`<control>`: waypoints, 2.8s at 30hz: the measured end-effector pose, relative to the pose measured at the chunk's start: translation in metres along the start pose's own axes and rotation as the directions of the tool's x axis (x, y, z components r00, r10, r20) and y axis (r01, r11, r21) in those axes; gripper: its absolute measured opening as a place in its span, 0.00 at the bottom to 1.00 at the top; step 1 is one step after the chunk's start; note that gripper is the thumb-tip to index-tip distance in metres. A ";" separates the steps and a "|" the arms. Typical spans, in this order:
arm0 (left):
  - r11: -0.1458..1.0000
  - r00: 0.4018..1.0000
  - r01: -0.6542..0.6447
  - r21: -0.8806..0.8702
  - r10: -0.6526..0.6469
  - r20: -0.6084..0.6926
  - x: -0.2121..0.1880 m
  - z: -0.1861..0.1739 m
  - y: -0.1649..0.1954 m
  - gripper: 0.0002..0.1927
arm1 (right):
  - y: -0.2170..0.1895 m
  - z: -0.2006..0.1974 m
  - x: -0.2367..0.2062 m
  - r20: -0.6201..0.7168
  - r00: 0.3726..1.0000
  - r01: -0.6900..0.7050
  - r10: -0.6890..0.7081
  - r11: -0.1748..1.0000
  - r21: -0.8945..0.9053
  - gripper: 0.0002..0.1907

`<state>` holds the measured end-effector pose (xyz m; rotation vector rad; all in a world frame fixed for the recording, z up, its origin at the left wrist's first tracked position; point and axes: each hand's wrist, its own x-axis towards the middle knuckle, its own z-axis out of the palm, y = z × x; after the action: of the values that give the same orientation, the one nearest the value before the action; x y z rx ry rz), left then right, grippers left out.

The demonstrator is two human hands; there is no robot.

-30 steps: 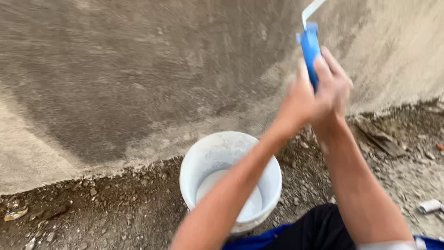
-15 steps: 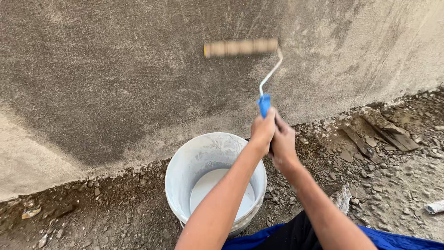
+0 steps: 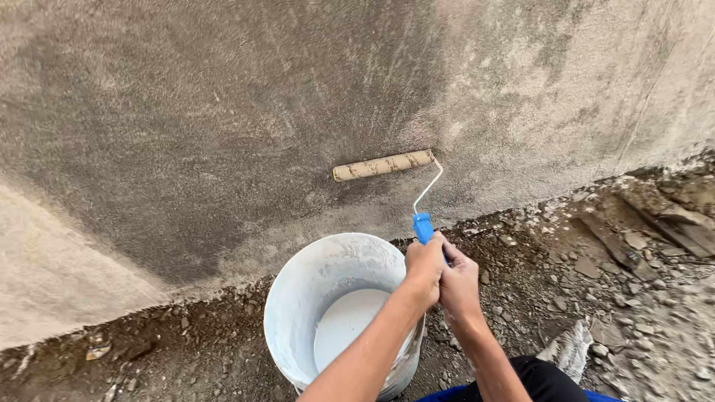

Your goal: The person sits on a blue tarp on the ground beside a concrete wall, holding a paint roller and a bucket of white liquid. They repeatedly roll the white liquid onto the wall surface, dipping the roller toward the bucket between passes and moving along the wall to coat new sections.

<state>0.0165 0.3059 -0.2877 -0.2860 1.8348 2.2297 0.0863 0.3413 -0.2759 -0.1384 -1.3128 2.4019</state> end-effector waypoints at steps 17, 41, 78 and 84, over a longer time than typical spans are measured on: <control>1.000 0.998 -0.004 -0.008 0.004 -0.069 0.014 0.000 -0.035 0.19 | 0.008 -0.020 -0.001 -0.001 0.999 0.030 -0.032 0.939 -0.344 0.29; 0.792 0.949 -0.274 0.545 0.313 0.022 -0.061 -0.010 -0.034 0.46 | 0.022 -0.043 -0.004 0.136 0.991 0.046 0.011 0.912 -0.407 0.24; 0.962 0.970 -0.066 0.266 0.000 0.242 -0.111 0.000 -0.004 0.64 | 0.016 -0.045 0.018 0.116 0.978 0.199 -0.176 0.594 -0.780 0.33; 0.967 0.930 -0.215 0.136 0.160 0.332 -0.110 -0.042 0.037 0.62 | -0.012 0.017 0.038 0.285 0.927 0.347 -0.242 0.269 -0.898 0.34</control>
<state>0.1100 0.2516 -0.2281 0.2802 1.9198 2.0644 0.0505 0.3486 -0.2524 -0.0753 -2.3903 1.0209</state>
